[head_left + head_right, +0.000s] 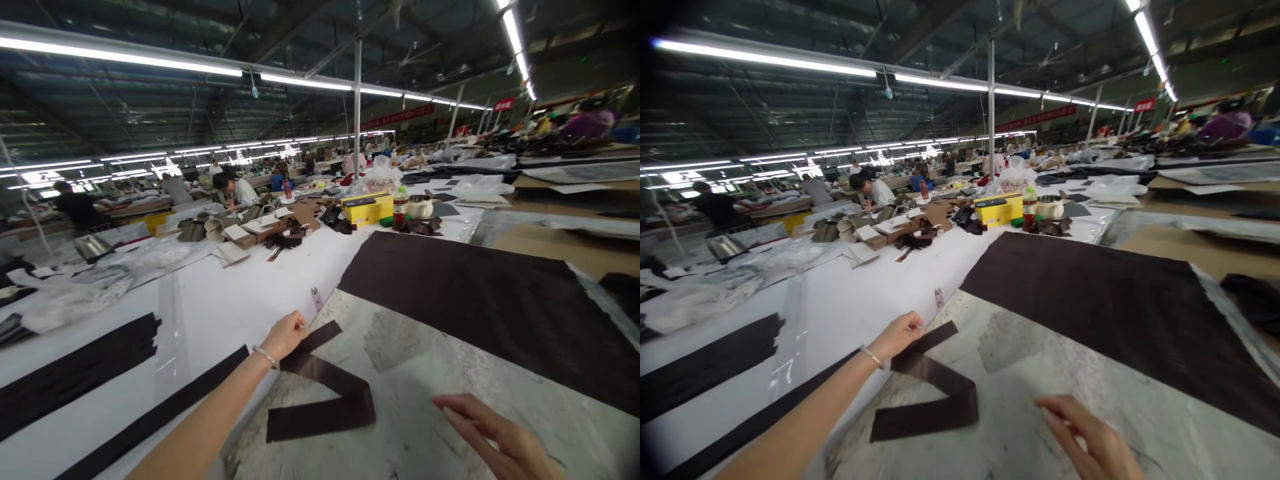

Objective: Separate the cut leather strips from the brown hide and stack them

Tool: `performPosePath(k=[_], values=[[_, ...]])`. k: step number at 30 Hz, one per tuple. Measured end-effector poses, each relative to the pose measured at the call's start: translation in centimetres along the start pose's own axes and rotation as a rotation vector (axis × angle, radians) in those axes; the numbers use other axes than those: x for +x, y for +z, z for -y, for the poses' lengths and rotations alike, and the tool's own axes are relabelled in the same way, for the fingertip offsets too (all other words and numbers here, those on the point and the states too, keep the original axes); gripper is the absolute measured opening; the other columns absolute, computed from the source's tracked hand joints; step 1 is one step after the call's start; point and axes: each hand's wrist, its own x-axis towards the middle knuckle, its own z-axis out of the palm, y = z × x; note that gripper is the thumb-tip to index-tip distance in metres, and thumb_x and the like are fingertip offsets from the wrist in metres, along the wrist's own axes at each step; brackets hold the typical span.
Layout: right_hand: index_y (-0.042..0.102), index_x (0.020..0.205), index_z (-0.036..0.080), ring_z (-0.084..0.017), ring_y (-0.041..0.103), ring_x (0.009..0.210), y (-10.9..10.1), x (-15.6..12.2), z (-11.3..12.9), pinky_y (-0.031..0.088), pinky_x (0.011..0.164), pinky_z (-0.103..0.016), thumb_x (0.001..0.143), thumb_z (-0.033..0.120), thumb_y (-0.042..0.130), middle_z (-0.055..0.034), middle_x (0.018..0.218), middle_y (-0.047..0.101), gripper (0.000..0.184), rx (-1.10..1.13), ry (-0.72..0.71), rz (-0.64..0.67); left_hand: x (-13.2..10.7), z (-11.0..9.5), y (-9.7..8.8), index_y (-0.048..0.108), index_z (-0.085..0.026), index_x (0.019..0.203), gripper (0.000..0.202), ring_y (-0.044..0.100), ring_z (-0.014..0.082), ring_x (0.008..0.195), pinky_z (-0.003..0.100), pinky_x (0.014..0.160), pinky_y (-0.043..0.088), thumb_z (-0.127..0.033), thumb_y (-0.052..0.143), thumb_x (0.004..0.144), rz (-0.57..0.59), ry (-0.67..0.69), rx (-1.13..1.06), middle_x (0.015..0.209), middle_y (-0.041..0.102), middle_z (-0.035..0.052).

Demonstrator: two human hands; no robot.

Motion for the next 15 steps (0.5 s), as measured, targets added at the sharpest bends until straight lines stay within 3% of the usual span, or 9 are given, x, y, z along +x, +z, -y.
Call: performPosePath(k=[3, 7, 11, 15], values=[[0.057, 0.113, 0.029, -0.023, 0.053, 0.1, 2.1, 1.0, 4.2, 0.048, 0.083, -0.029, 0.092, 0.06, 0.04, -0.0016, 0.113, 0.056, 0.041, 0.021, -0.064, 0.087, -1.8, -0.1, -1.3, 0.063, -0.022, 0.089, 0.02, 0.057, 0.0156, 0.08, 0.025, 0.074, 0.041, -0.033, 0.046, 0.084, -0.001, 0.162, -0.057, 0.091, 0.063, 0.0016], [0.057, 0.11, 0.026, -0.022, 0.052, 0.098, 4.0, 2.2, 8.3, 0.045, 0.084, -0.029, 0.096, 0.053, 0.036, -0.0027, 0.11, 0.055, 0.037, 0.037, -0.146, 0.103, -3.8, -1.2, -2.8, 0.068, -0.025, 0.091, 0.022, 0.057, 0.0193, 0.091, 0.028, 0.083, 0.04, -0.037, 0.051, 0.085, 0.121, 0.417, -0.034, 0.095, 0.063, 0.0032], [0.057, 0.11, 0.024, -0.021, 0.05, 0.102, 5.0, 3.1, 9.9, 0.042, 0.089, -0.033, 0.096, 0.042, 0.03, -0.0041, 0.111, 0.053, 0.035, -0.016, -0.219, 0.095, -5.8, -3.2, -2.1, 0.065, -0.025, 0.101, 0.026, 0.053, 0.023, 0.101, 0.034, 0.09, 0.039, -0.028, 0.066, 0.075, 0.129, 0.519, 0.039, 0.106, 0.06, 0.005], [0.053, 0.121, 0.027, -0.023, 0.04, 0.116, 5.6, 3.5, 10.8, 0.032, 0.099, -0.042, 0.09, 0.026, 0.039, -0.0039, 0.126, 0.044, 0.034, -0.237, -0.346, 0.149, -8.0, -4.5, -0.6, 0.066, -0.024, 0.098, 0.022, 0.054, 0.0205, 0.098, 0.032, 0.088, 0.041, -0.023, 0.065, 0.076, 0.147, 0.483, -0.057, 0.1, 0.061, 0.0038]])
